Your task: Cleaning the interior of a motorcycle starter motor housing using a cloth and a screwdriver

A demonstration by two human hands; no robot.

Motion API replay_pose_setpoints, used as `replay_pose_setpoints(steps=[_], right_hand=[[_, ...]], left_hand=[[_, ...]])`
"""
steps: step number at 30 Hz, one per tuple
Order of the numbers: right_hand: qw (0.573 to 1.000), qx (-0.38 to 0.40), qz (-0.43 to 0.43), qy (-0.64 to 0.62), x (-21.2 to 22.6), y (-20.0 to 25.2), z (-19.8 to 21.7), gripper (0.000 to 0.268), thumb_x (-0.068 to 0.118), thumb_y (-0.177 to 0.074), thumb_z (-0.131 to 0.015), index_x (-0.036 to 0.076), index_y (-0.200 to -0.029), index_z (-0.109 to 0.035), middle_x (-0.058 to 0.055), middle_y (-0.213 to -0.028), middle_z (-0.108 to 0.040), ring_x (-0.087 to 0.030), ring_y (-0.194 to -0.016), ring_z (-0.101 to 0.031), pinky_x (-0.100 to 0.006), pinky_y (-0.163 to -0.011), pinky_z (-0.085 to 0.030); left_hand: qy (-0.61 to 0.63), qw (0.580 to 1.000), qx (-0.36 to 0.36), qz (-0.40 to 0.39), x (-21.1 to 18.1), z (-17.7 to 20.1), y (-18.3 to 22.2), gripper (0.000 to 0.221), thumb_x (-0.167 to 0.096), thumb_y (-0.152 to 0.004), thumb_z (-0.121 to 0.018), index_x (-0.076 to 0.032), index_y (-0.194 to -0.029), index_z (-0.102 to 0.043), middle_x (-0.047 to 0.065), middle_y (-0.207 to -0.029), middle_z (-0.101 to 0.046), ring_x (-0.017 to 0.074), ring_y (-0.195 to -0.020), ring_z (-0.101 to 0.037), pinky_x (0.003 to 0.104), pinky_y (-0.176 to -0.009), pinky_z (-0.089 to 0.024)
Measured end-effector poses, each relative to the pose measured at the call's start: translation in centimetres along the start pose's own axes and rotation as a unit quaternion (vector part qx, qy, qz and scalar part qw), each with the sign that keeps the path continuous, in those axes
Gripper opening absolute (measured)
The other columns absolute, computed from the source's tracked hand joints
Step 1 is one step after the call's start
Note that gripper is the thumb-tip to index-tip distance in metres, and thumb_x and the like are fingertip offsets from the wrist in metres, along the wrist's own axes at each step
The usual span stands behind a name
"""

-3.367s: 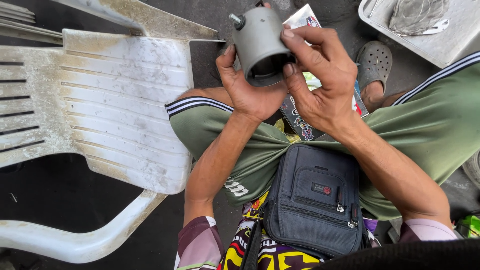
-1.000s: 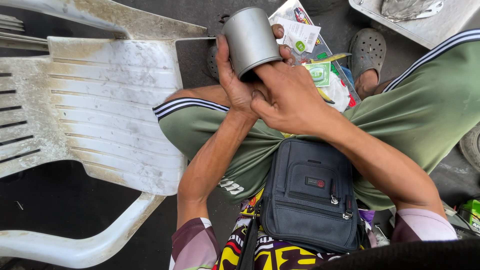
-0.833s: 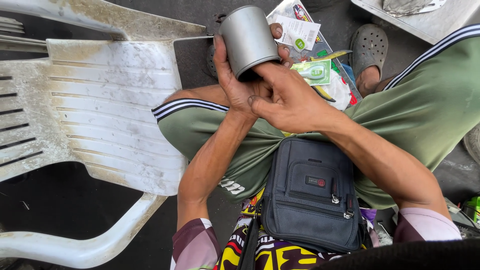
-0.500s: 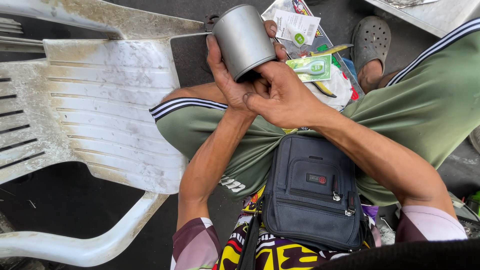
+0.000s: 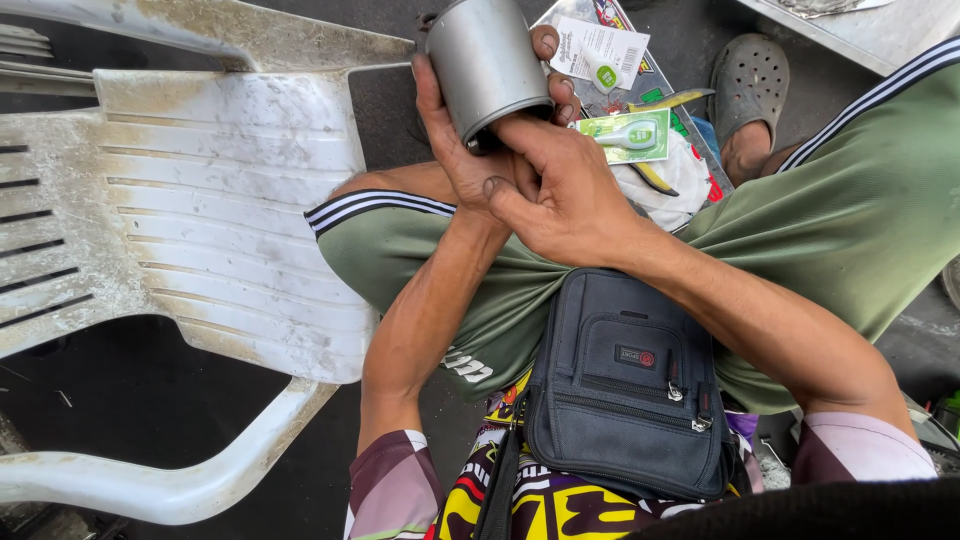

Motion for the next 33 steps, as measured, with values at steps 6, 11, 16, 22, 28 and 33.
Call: replay_pose_setpoints(steps=[6, 11, 16, 22, 28, 33], right_hand=[[0.997, -0.057, -0.011, -0.054, -0.1, 0.4, 0.0, 0.035, 0.031, -0.09, -0.077, 0.011, -0.08, -0.05, 0.002, -0.057, -0.041, -0.014, -0.054, -0.035, -0.033, -0.054, -0.028], [0.992, -0.123, 0.018, -0.008, -0.7, 0.2, -0.1, 0.037, 0.035, -0.097, -0.077, 0.006, -0.082, -0.058, -0.003, -0.064, -0.044, -0.02, -0.062, -0.041, -0.037, -0.056, -0.032], [0.985, -0.125, 0.103, 0.059, 0.3, -0.3, 1.8, 0.026, 0.019, -0.102, -0.072, 0.003, -0.087, -0.059, -0.008, -0.073, -0.053, -0.027, -0.064, -0.049, -0.041, -0.057, -0.032], [0.931, -0.135, 0.186, 0.285, 1.3, 0.0, 3.0, 0.019, 0.026, -0.111, -0.063, 0.008, -0.105, -0.064, -0.006, -0.096, -0.068, -0.03, -0.073, -0.064, -0.042, -0.052, -0.041], [0.874, -0.222, 0.309, 0.303, 3.4, 1.0, 2.3, 0.017, 0.009, -0.109, -0.057, 0.004, -0.105, -0.072, -0.009, -0.104, -0.075, -0.023, -0.069, -0.059, -0.035, -0.057, -0.042], [0.858, -0.218, 0.323, 0.334, 3.0, 1.0, 1.7, 0.032, 0.008, -0.113, -0.043, 0.003, -0.12, -0.074, -0.01, -0.114, -0.076, -0.022, -0.076, -0.061, -0.035, -0.059, -0.042]], left_hand=[[0.026, 1.0, -0.002, -0.005, -0.1, 1.9, 0.0, 0.081, -0.071, -0.1, -0.057, 0.0, -0.139, -0.047, 0.013, -0.132, -0.06, 0.0355, -0.103, -0.073, 0.045, -0.082, -0.062], [-0.049, 0.998, 0.001, -0.039, 0.0, 0.5, -0.3, 0.077, -0.069, -0.103, -0.049, 0.001, -0.135, -0.053, 0.012, -0.129, -0.061, 0.0263, -0.107, -0.067, 0.041, -0.087, -0.051], [-0.084, 0.994, -0.06, -0.022, -0.1, 1.2, -0.5, 0.078, -0.082, -0.096, -0.048, -0.019, -0.14, -0.058, 0.01, -0.121, -0.071, 0.0252, -0.108, -0.068, 0.049, -0.103, -0.053], [-0.077, 0.995, -0.02, -0.056, -1.2, 0.0, -0.2, 0.077, -0.052, -0.104, -0.063, 0.007, -0.15, -0.047, 0.026, -0.147, -0.058, 0.0435, -0.139, -0.057, 0.048, -0.117, -0.05], [-0.015, 0.997, 0.074, 0.001, -0.9, 0.7, 0.8, 0.089, -0.074, -0.099, -0.06, -0.001, -0.149, -0.058, 0.034, -0.164, -0.037, 0.0447, -0.153, -0.044, 0.045, -0.138, -0.028], [0.03, 0.998, -0.047, -0.022, -2.1, 0.3, 1.0, 0.089, -0.063, -0.099, -0.057, 0.0, -0.159, -0.039, 0.025, -0.163, -0.045, 0.0409, -0.149, -0.049, 0.049, -0.109, -0.052]])
Point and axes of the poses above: each hand's wrist, its own y-axis away from the middle knuckle, its own z-axis out of the back of the hand, x = y × z, the point moved 5 cm from there along -y, towards the middle knuckle
